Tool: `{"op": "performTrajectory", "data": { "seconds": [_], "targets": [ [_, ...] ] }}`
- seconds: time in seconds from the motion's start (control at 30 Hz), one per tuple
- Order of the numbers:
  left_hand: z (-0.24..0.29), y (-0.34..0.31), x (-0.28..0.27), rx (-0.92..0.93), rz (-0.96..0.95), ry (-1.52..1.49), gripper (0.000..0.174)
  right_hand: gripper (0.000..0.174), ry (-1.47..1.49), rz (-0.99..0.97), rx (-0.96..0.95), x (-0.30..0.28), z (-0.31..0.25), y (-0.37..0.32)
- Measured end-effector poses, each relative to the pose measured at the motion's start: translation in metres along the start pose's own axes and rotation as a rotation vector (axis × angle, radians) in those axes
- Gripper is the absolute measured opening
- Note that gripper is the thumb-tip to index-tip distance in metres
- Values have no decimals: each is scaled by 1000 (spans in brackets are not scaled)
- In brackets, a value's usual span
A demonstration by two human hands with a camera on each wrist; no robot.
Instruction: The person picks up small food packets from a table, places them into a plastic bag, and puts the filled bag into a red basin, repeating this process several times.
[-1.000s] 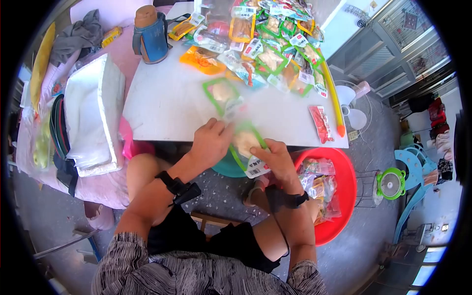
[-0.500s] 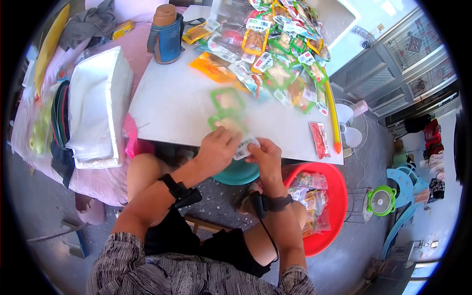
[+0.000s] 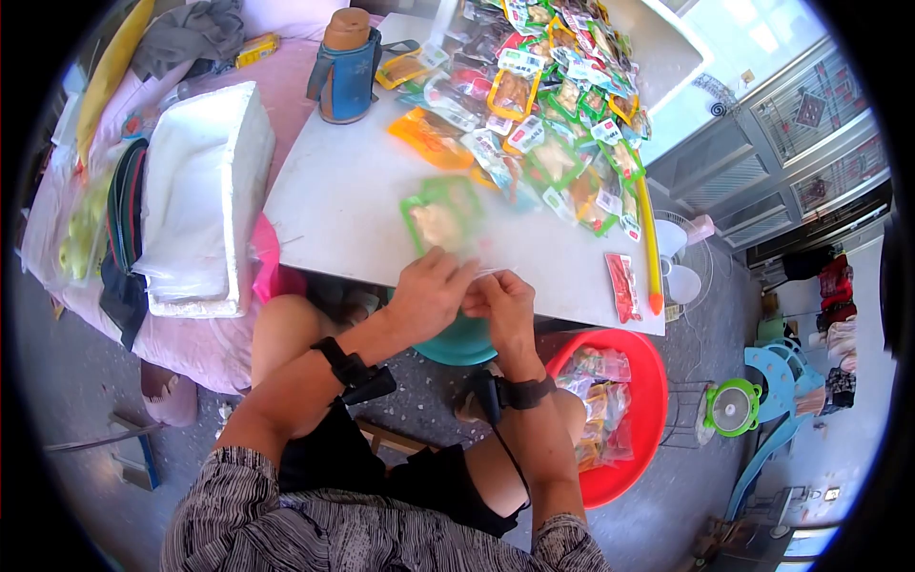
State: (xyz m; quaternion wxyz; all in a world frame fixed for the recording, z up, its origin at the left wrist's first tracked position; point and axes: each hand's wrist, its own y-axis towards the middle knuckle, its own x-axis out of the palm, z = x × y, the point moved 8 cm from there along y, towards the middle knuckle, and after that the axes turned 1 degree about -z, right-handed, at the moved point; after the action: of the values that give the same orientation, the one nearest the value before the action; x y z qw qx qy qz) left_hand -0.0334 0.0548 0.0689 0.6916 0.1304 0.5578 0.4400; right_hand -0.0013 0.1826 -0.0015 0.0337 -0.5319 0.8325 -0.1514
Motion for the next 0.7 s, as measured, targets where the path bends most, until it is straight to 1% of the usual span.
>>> {"op": "performTrajectory", "data": {
  "seconds": [0.1,0.2,0.3,0.4,0.5,0.6,0.7],
  "targets": [
    [2,0,0,-11,-20,-9,42,14,73,-95,103,11,12,8],
    [13,5,-8,79,58,-57,42,12,230,0,2,21,4,11],
    [15,5,-10,82,84,-94,39,12,287,66,-55,24,3,12],
    [9,3,-10,47,81,-110,37,14,125,-46,-99,29,0,15],
    [8,5,-11,31,89,-116,34,16,-132,-165,-87,35,-15,8],
    [-1,4,-3,-39,48,-68,34,17,-414,-320,2,28,-23,6],
    [-13,-2,13,-174,-154,6,38,20,-447,-297,-14,2,-46,-7]
  ]
}}
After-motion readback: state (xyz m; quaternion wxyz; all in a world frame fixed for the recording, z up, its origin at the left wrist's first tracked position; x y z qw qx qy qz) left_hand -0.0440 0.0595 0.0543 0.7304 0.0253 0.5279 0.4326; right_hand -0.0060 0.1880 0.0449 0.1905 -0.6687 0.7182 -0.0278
